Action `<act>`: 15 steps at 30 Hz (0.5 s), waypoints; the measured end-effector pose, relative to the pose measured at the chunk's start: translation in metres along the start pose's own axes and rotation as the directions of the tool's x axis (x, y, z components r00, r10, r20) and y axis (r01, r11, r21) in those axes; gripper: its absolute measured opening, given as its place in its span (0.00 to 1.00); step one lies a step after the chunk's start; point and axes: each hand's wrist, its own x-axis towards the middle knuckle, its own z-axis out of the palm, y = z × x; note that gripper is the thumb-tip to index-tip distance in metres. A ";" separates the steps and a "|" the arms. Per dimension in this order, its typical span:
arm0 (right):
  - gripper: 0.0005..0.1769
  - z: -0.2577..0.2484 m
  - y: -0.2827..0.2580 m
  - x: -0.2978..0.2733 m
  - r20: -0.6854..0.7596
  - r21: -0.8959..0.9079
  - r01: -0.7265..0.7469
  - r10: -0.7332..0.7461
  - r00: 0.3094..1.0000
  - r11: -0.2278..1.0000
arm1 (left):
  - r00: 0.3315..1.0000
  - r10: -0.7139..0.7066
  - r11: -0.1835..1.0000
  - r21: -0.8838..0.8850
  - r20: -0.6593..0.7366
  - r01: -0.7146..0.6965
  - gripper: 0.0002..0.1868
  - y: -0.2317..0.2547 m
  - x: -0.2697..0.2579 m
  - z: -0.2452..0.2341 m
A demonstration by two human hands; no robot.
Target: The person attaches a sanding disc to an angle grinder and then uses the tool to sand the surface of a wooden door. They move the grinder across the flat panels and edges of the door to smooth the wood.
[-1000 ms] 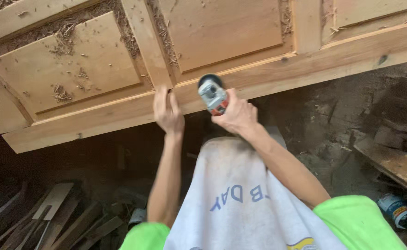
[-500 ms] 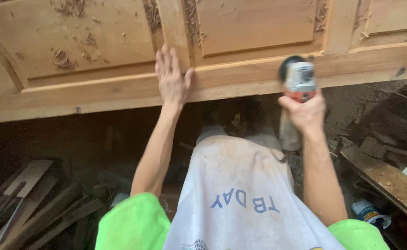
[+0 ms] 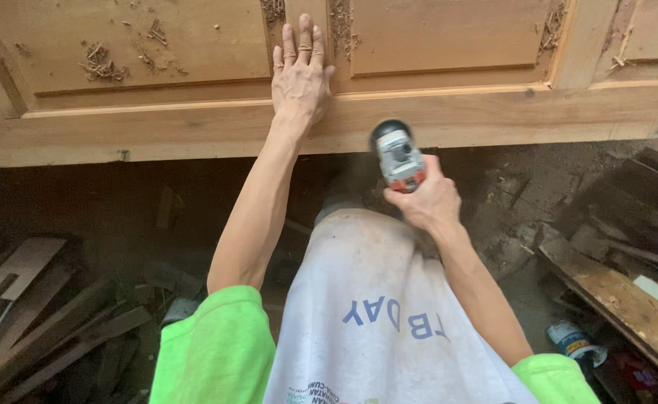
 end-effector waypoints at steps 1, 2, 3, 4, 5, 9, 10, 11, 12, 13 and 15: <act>0.47 -0.007 0.013 0.001 -0.011 0.007 -0.046 0.047 0.999 0.999 | 1.000 0.001 1.000 -0.011 0.011 -0.001 0.36 -0.001 0.000 0.002; 0.47 -0.014 0.026 0.001 -0.021 0.015 -0.093 0.093 0.995 0.996 | 1.000 0.014 1.000 -0.009 -0.005 -0.014 0.36 -0.003 0.000 0.004; 0.46 -0.020 0.039 0.000 -0.059 0.053 -0.083 0.086 0.995 0.995 | 1.000 0.024 1.000 -0.007 -0.019 -0.024 0.36 -0.004 -0.001 0.005; 0.45 -0.026 0.052 -0.001 -0.098 0.089 -0.072 0.081 0.992 0.993 | 0.999 0.034 0.999 -0.005 -0.033 -0.034 0.36 -0.005 -0.003 0.007; 0.44 -0.029 0.061 0.001 -0.144 0.128 -0.053 0.071 0.987 0.990 | 0.999 0.037 0.999 -0.007 -0.025 -0.037 0.37 -0.006 -0.002 0.007; 0.45 -0.027 0.059 -0.002 -0.147 0.129 -0.046 0.065 0.987 0.991 | 0.998 0.055 0.998 0.008 -0.027 -0.055 0.38 -0.006 0.001 0.006; 0.47 -0.020 0.046 -0.003 -0.105 0.093 -0.070 0.079 0.991 0.993 | 0.997 0.062 0.998 0.018 -0.035 -0.062 0.38 -0.005 0.001 0.006; 0.48 -0.011 0.030 -0.004 -0.062 0.060 -0.092 0.096 0.993 0.994 | 0.998 0.061 0.998 0.022 -0.027 -0.060 0.38 -0.005 0.002 0.005; 0.48 -0.004 0.012 -0.002 -0.002 0.006 -0.072 0.072 0.997 0.997 | 0.998 0.059 0.998 0.026 -0.019 -0.058 0.38 -0.005 0.003 0.003; 0.49 0.003 -0.005 -0.003 0.062 -0.045 -0.051 0.054 0.997 0.998 | 0.998 0.058 0.998 0.030 -0.008 -0.058 0.38 -0.005 0.001 0.001; 0.47 0.013 -0.032 -0.006 0.064 -0.026 0.019 -0.017 0.998 0.999 | 0.998 0.049 0.998 0.034 0.026 -0.050 0.39 -0.005 -0.001 -0.004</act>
